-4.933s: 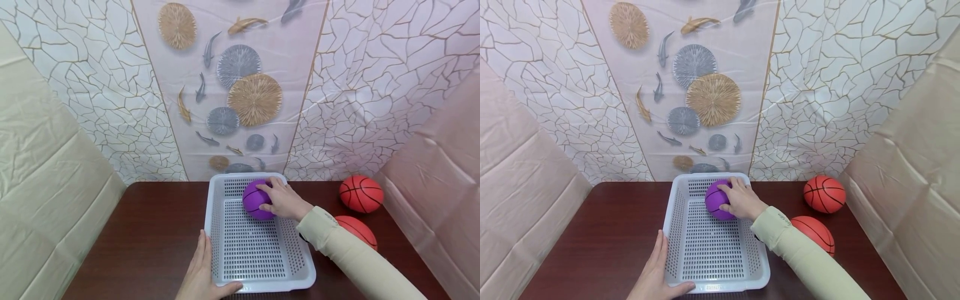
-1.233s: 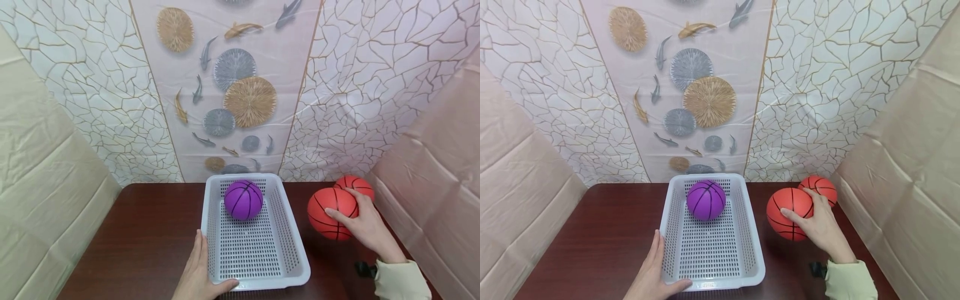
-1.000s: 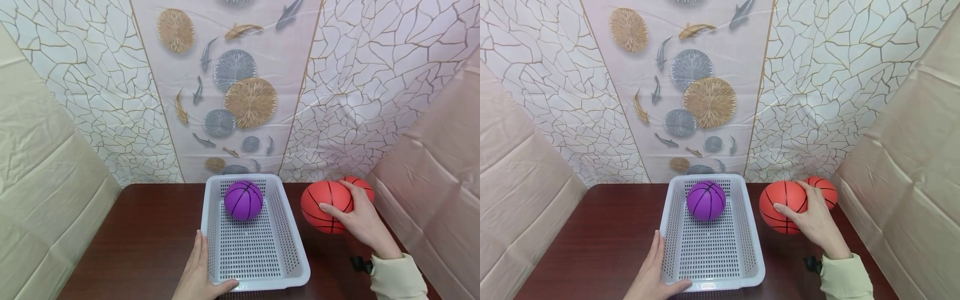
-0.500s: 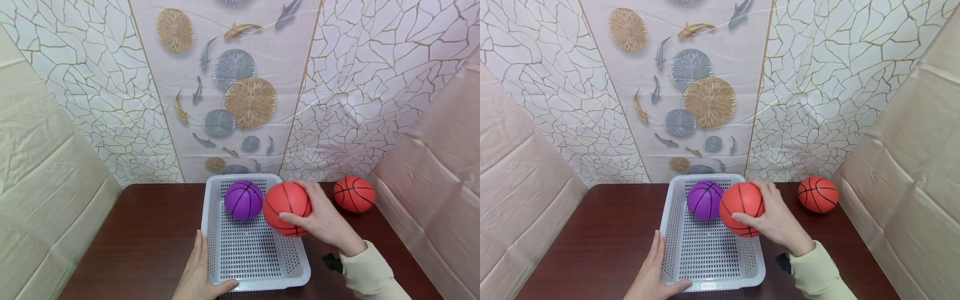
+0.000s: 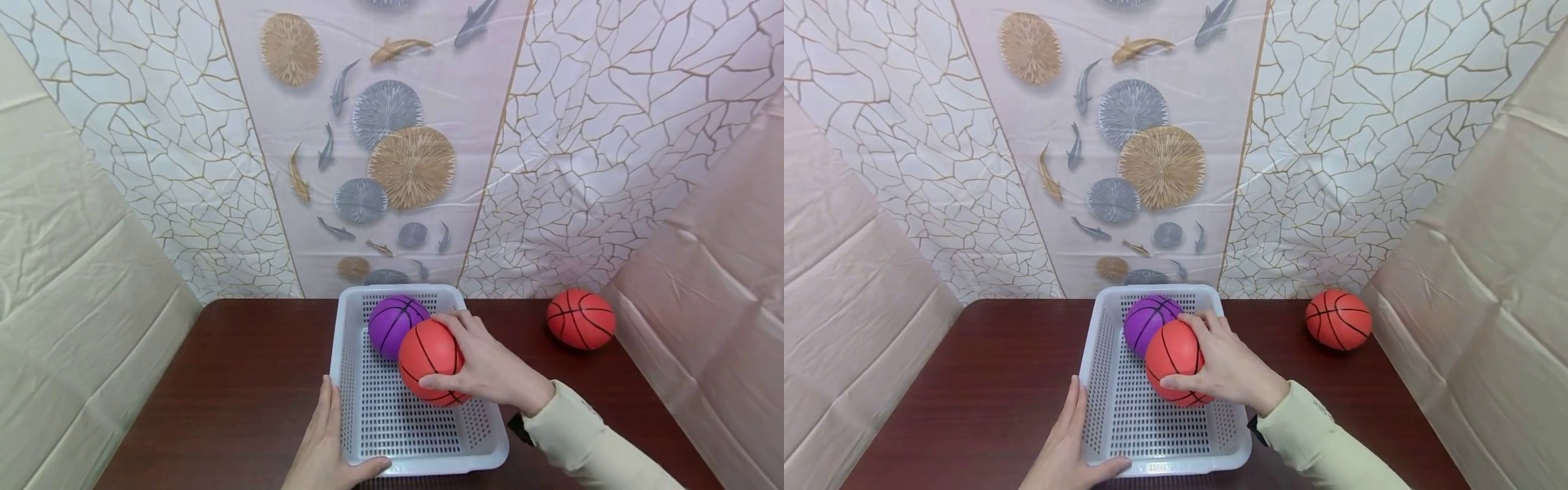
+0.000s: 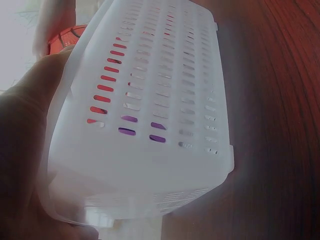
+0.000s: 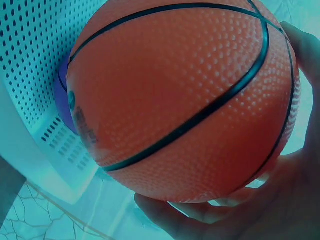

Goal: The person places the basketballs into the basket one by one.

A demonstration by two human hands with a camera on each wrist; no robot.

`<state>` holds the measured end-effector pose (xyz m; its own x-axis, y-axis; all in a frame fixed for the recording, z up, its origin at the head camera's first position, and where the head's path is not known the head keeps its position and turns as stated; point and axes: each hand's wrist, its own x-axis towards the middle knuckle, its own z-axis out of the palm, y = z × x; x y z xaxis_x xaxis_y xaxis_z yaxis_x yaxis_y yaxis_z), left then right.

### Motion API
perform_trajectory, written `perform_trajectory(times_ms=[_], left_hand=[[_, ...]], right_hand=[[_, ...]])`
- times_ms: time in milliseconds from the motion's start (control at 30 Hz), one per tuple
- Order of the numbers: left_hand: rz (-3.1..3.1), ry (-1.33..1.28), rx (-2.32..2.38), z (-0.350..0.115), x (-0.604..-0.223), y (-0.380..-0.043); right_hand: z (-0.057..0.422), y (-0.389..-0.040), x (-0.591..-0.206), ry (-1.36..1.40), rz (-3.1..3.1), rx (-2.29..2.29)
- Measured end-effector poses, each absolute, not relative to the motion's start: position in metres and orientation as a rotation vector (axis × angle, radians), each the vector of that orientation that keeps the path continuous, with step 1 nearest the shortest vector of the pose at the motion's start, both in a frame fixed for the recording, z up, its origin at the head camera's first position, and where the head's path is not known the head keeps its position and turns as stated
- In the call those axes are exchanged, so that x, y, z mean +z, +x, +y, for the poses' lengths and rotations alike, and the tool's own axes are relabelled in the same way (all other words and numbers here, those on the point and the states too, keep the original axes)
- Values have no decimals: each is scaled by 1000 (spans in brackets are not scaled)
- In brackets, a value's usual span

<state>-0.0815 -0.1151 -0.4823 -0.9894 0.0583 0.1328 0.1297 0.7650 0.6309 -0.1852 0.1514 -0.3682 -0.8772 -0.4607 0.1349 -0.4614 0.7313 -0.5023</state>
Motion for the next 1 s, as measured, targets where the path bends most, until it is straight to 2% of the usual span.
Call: perform_trajectory(times_ms=[633, 1000], left_hand=[[-2884, -155, -1030, -116, -481, -84], [-2918, -136, -1003, -116, -481, -85]], right_hand=[[107, -190, -396, 1081, -2944, 641], [85, -190, -408, 1153, -2990, 513]])
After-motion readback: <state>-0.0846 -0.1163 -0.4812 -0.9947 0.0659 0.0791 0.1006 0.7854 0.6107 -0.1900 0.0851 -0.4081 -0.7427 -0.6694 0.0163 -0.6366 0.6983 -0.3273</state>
